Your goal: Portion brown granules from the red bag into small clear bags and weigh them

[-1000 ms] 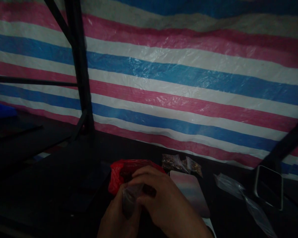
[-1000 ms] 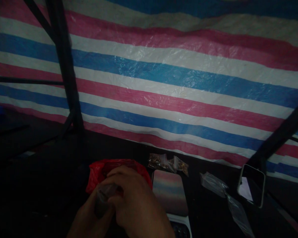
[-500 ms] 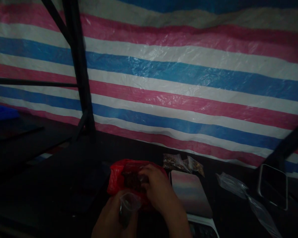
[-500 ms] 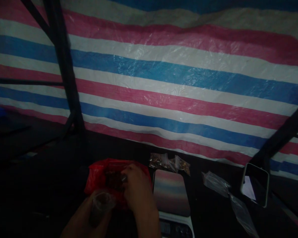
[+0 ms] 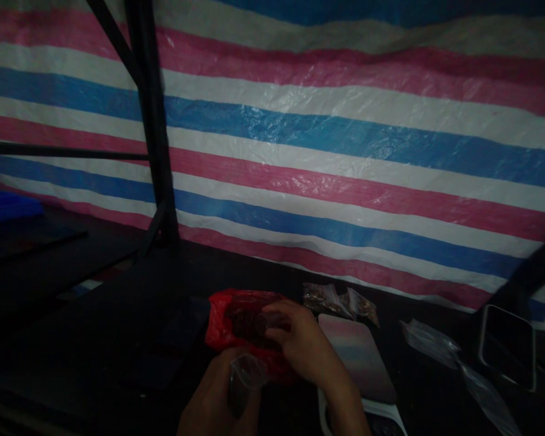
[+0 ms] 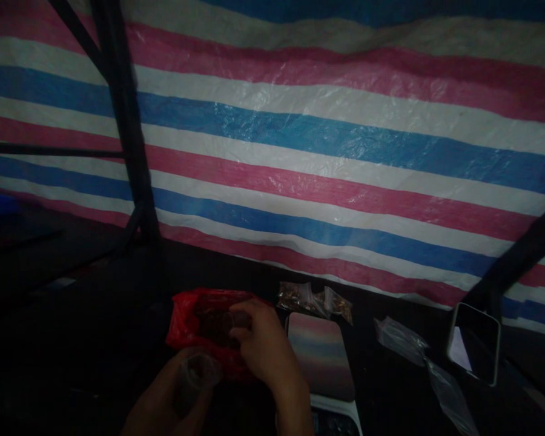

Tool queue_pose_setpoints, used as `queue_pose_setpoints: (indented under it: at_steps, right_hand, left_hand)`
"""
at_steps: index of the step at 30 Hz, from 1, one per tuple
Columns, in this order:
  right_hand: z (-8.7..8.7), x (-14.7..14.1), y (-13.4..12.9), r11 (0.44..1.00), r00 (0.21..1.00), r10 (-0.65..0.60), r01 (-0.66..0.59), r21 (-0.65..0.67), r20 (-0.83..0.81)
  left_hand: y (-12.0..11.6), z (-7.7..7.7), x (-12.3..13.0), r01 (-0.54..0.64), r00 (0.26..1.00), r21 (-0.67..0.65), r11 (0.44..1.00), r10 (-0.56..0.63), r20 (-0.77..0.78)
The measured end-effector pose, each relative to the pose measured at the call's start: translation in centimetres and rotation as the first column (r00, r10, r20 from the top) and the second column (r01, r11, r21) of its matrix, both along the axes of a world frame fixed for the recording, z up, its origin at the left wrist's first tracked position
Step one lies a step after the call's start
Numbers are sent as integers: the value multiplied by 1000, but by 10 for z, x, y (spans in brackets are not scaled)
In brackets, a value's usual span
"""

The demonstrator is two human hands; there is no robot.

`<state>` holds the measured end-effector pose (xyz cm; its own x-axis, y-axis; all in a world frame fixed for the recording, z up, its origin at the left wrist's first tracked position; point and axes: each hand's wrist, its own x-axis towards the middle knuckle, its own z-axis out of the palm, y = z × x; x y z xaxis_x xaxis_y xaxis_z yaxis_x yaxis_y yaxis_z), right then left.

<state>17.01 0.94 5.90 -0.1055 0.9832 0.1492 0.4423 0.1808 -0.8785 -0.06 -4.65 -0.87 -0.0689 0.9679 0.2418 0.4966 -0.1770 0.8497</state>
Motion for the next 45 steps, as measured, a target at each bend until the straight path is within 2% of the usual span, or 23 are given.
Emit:
queue_pose_setpoints:
  at_steps: [3, 7, 9, 13, 16, 20, 25, 29, 32, 35, 37, 42, 45]
  right_hand:
    - [19, 4, -10, 999, 996, 38, -36, 25, -75]
    - [44, 2, -30, 989, 971, 144, -145, 12, -192]
    - [49, -1, -37, 981, 967, 193, -194, 11, -166]
    - [47, -6, -46, 979, 984, 180, -179, 95, -8]
    - [43, -7, -48, 973, 981, 192, -195, 126, 38]
    - [43, -7, -49, 975, 984, 170, -175, 140, 45]
    - [49, -8, -45, 969, 980, 197, -192, 156, -21]
    - [39, -4, -30, 971, 996, 86, -75, 227, -39]
    - [27, -1, -19, 985, 998, 28, -36, 170, 49]
    - [24, 2, -21, 991, 997, 27, -37, 132, 71]
    - [30, 2, -31, 991, 998, 49, -52, 127, 29]
    - [43, -2, -56, 983, 977, 168, -176, -53, -129]
    - [39, 1, -58, 988, 972, 144, -151, -27, -186]
  left_hand:
    - [4, -1, -1, -7, 1000, -30, 1000, 6, -22]
    - [4, 10, 6, 7, 1000, -159, 987, -5, 12]
    - [4, 16, 10, 9, 1000, -219, 976, -7, 10]
    - [5, 18, 15, -8, 1000, -245, 970, 3, -17]
    - [6, 18, 18, -38, 999, -232, 972, 36, -10]
    - [7, 18, 21, -54, 998, -188, 981, 59, 21]
    - [6, 18, 20, -32, 993, -166, 986, 50, 103]
    - [5, 16, 17, -36, 989, -150, 988, 57, 138]
    - [5, 14, 15, -47, 979, -130, 990, 72, 192]
    - [6, 16, 15, -70, 969, -122, 990, 97, 226]
    - [6, 19, 16, -91, 957, -101, 991, 115, 265]
    - [1, 21, 20, -134, 928, -47, 990, 143, 344]
    - [-1, 20, 26, -117, 946, -85, 990, 137, 294]
